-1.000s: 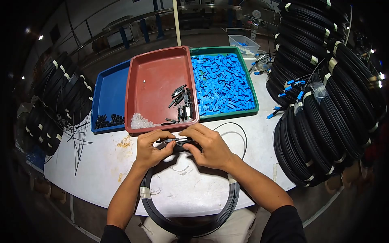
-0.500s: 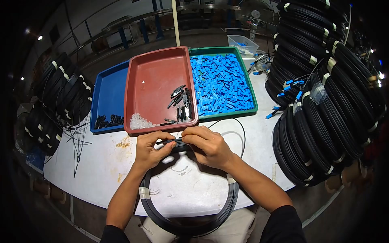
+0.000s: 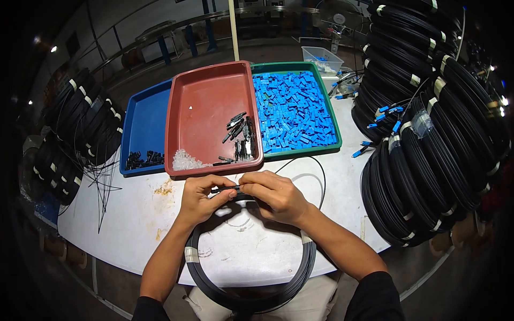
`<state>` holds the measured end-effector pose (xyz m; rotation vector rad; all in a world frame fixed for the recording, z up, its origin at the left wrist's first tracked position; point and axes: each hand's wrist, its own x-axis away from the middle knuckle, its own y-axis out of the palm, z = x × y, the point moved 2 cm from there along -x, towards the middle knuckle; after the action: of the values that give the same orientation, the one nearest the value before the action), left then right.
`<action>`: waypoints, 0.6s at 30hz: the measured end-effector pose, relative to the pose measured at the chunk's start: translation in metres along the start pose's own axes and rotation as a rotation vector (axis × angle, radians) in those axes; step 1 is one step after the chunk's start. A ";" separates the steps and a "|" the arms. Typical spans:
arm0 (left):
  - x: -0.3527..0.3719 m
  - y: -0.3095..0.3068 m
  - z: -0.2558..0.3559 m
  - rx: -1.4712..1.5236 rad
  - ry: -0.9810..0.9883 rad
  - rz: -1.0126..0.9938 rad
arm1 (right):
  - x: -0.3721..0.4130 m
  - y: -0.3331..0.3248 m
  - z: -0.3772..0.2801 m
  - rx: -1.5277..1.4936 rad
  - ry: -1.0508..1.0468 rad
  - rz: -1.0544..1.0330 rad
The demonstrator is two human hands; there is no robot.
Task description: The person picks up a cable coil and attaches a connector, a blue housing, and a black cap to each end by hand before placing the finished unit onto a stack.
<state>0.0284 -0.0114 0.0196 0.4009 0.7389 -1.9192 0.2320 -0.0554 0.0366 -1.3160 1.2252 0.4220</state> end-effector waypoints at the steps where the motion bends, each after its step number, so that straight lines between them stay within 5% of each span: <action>1: 0.001 0.000 -0.001 0.045 -0.040 -0.009 | -0.001 0.000 0.000 0.000 0.000 0.000; 8: 0.000 0.002 0.007 0.005 -0.155 -0.074 | 0.003 0.001 0.003 0.037 0.084 -0.019; 12: -0.004 0.000 0.014 -0.241 0.194 0.080 | 0.003 0.002 0.005 -0.015 0.195 0.002; 14: -0.004 -0.003 0.018 -0.500 0.568 0.013 | 0.002 0.002 0.004 -0.025 0.208 0.006; 18: -0.005 -0.005 0.019 -0.605 0.766 0.078 | 0.002 0.003 0.001 -0.074 0.195 -0.005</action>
<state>0.0268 -0.0190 0.0381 0.7677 1.7093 -1.3416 0.2307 -0.0539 0.0331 -1.4489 1.3784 0.3446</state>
